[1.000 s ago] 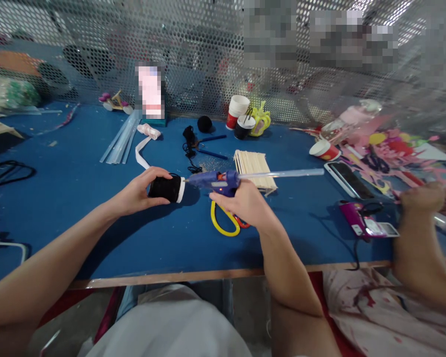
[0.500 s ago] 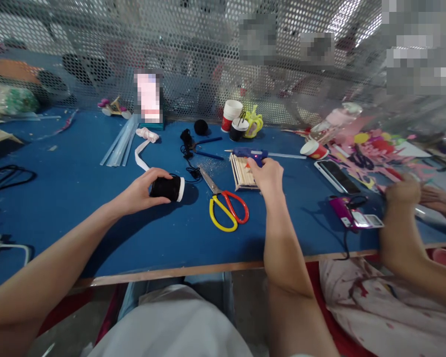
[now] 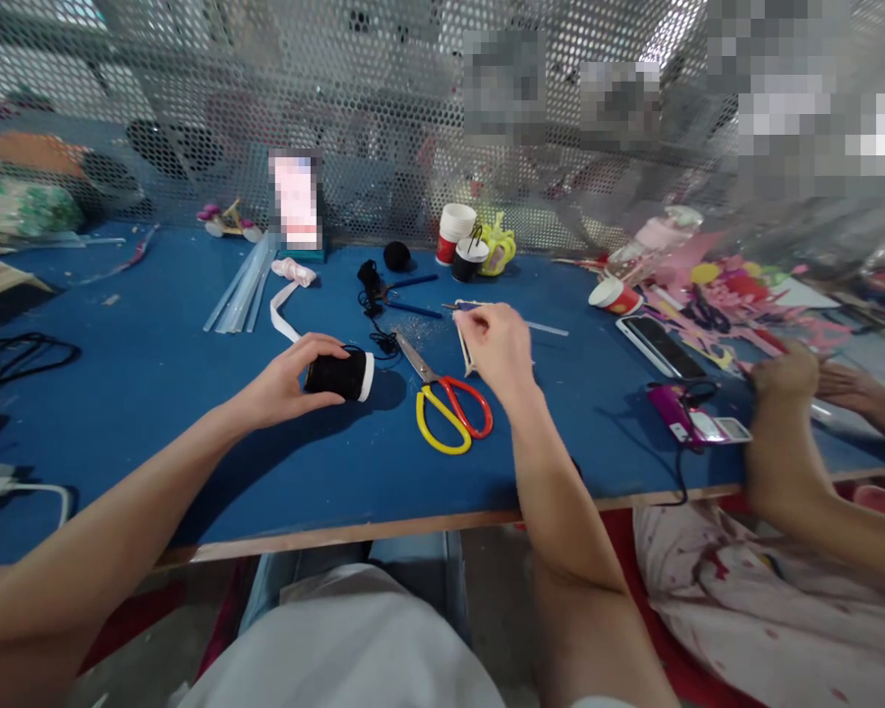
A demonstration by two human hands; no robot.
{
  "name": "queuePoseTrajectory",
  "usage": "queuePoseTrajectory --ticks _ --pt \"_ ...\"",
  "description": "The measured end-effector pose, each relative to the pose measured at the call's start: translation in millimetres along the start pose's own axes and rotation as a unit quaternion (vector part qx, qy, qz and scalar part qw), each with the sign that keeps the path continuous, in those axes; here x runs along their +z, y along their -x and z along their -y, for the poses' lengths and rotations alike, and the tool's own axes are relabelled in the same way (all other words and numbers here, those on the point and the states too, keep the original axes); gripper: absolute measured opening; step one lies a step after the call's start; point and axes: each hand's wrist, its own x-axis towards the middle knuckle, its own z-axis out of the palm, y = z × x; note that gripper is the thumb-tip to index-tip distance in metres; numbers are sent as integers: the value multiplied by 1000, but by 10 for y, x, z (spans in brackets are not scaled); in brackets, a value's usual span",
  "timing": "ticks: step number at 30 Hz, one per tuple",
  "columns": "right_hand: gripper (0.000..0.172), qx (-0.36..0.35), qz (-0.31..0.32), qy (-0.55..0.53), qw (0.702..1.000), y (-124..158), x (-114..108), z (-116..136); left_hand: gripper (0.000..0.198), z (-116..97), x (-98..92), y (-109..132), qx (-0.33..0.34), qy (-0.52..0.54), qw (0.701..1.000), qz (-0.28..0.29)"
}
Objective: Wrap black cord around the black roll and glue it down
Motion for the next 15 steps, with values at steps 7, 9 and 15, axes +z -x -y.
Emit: queuePoseTrajectory --ticks 7,9,15 --pt "56 -2 314 -209 926 168 132 597 42 -163 93 15 68 -3 997 25" --pt "60 48 354 -243 902 186 209 605 43 -190 112 21 76 -4 997 31" --pt "53 112 398 -450 792 245 397 585 43 -239 131 37 70 -1 996 64"
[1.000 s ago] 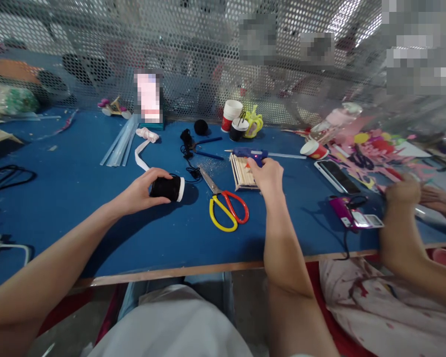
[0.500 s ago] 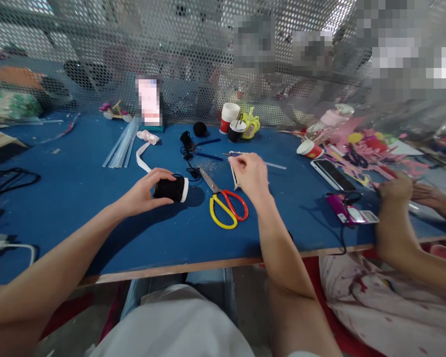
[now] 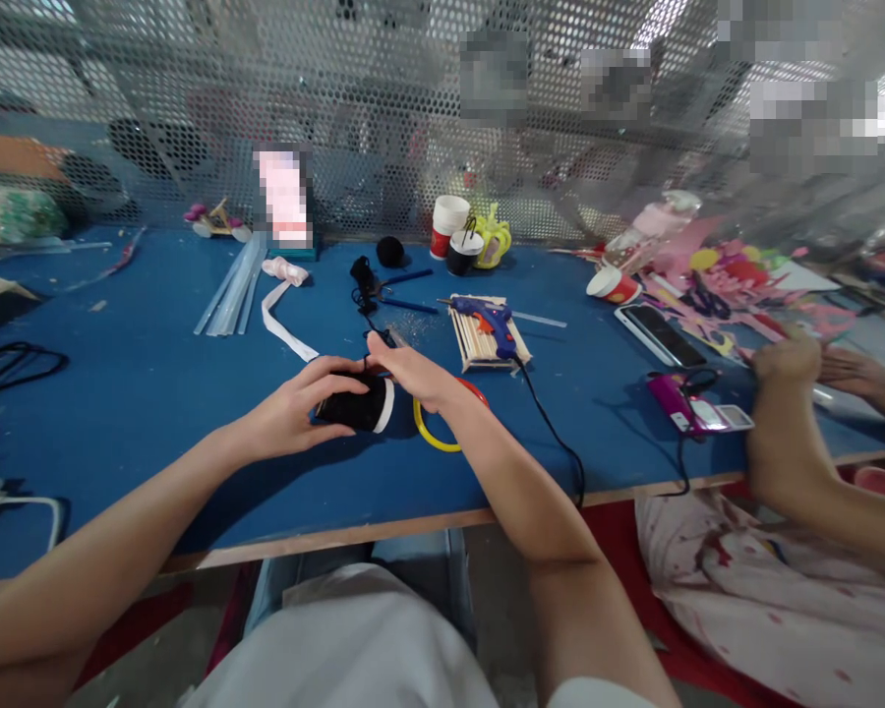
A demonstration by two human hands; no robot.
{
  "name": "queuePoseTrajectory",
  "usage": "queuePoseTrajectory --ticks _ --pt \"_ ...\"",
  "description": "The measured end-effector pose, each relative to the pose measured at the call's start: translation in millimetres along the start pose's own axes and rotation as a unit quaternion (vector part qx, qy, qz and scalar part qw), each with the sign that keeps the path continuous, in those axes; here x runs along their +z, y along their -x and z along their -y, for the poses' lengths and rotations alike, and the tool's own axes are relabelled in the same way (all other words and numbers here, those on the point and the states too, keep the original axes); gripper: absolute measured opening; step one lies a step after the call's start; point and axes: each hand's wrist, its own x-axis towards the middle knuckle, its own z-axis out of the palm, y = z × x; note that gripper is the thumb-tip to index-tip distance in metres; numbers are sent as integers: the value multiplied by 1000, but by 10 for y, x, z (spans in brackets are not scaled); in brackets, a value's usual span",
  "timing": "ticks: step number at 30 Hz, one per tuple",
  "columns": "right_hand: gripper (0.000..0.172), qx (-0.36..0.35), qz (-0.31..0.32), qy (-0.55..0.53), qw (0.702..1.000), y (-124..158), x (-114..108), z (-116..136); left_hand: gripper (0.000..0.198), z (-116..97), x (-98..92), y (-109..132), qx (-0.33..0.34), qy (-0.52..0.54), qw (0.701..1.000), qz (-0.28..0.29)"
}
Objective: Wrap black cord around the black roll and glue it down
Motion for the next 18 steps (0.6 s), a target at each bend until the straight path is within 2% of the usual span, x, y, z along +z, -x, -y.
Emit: queuePoseTrajectory --ticks 3,7,12,18 --pt "33 -43 -17 -59 997 -13 37 -46 42 -15 4 3 -2 10 1000 15" --pt "22 -79 -82 -75 991 11 36 -64 43 -12 -2 -1 -21 37 999 15" --pt "23 -107 -151 -80 979 65 -32 -20 58 16 -6 -22 -77 78 994 -16" --pt "26 -104 -213 -36 971 87 -96 16 55 31 2 -25 -122 70 990 3"
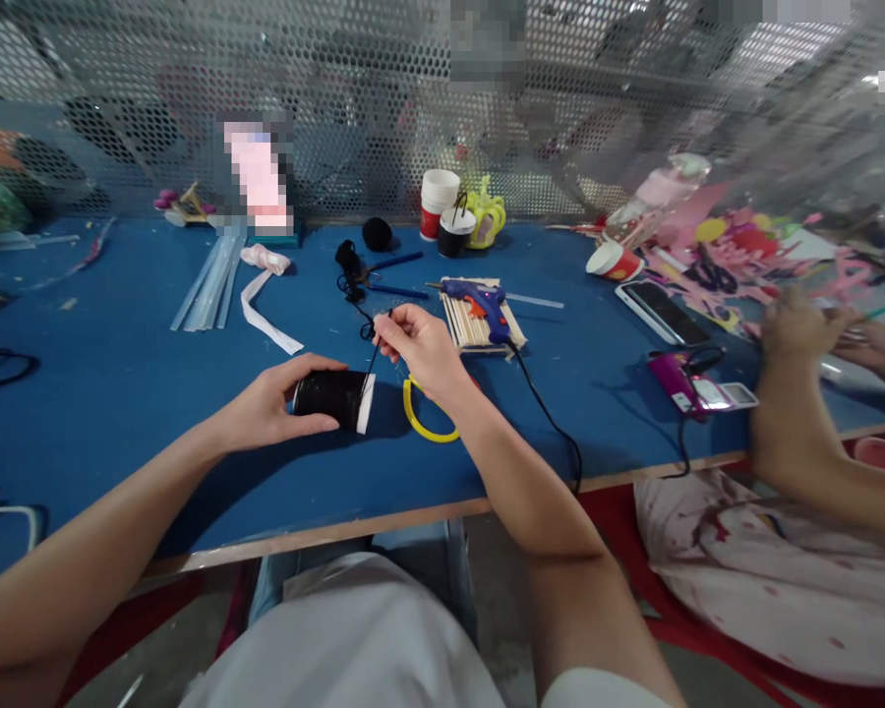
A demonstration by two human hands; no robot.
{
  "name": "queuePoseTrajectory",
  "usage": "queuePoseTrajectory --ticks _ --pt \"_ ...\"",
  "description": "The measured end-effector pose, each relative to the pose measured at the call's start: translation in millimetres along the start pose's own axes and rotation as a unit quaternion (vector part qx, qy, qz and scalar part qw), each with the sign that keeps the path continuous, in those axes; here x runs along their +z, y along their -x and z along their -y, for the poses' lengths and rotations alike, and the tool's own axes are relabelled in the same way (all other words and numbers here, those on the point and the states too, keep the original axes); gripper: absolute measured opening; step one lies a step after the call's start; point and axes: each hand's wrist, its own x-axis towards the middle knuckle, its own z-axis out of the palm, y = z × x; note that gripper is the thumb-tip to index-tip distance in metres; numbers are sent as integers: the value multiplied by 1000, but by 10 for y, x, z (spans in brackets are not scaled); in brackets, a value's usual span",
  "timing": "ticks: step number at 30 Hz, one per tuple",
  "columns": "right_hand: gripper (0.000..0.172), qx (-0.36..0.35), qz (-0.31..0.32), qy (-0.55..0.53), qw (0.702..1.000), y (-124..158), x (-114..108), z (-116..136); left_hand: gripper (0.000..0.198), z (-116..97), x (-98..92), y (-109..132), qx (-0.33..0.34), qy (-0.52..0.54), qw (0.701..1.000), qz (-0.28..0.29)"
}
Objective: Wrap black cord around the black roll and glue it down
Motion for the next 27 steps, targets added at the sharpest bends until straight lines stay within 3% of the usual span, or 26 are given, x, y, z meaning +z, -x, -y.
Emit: queuePoseTrajectory --ticks 12,27 --pt "30 -39 28 77 996 -26 -13 -131 55 -43 -3 -2 43 20 999 14" --pt "30 -33 49 104 993 -4 11 -148 55 -17 6 -6 122 31 991 -47"
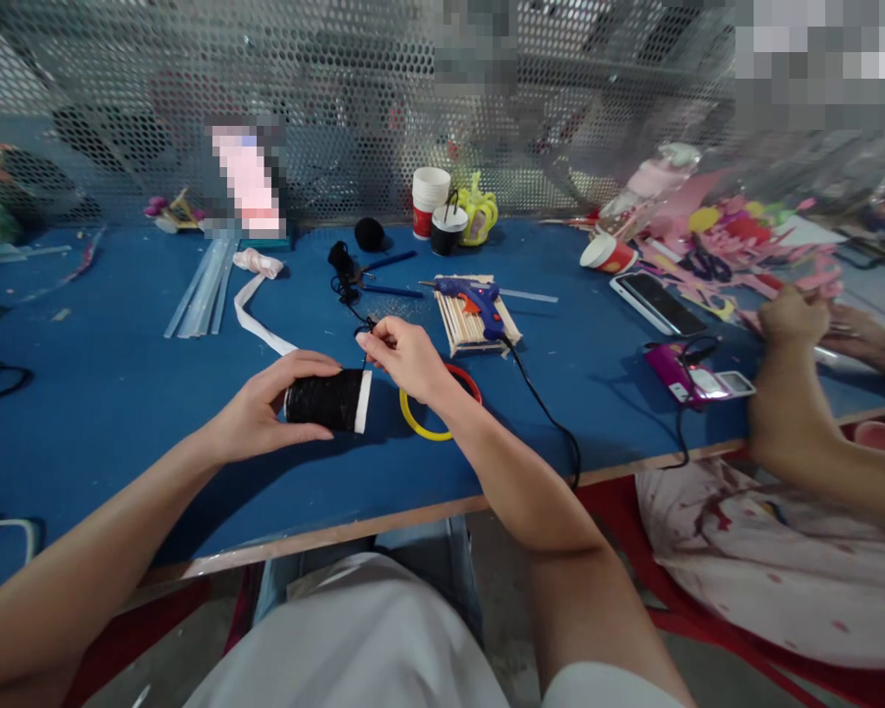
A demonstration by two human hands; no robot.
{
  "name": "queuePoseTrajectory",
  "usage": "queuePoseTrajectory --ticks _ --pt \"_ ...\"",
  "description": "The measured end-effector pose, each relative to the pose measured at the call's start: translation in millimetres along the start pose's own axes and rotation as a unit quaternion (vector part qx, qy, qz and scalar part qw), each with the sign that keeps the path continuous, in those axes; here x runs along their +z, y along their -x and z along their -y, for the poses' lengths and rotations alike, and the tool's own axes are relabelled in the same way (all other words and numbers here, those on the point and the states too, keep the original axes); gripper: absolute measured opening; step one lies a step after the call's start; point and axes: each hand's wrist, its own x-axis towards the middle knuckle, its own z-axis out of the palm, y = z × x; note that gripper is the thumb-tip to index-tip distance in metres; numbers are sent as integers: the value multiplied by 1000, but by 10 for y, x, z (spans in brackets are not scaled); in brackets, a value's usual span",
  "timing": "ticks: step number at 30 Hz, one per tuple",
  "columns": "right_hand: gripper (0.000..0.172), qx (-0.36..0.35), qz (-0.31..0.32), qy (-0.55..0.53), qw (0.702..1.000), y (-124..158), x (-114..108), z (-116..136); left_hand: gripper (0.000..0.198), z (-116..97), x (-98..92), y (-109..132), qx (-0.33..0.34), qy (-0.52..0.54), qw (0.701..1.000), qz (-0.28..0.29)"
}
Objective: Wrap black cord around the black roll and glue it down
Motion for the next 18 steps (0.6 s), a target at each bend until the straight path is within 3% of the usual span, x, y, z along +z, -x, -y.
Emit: queuePoseTrajectory --ticks 18 --pt "34 7 26 43 999 37 17 76 55 -7 5 0 18 -19 999 -22"
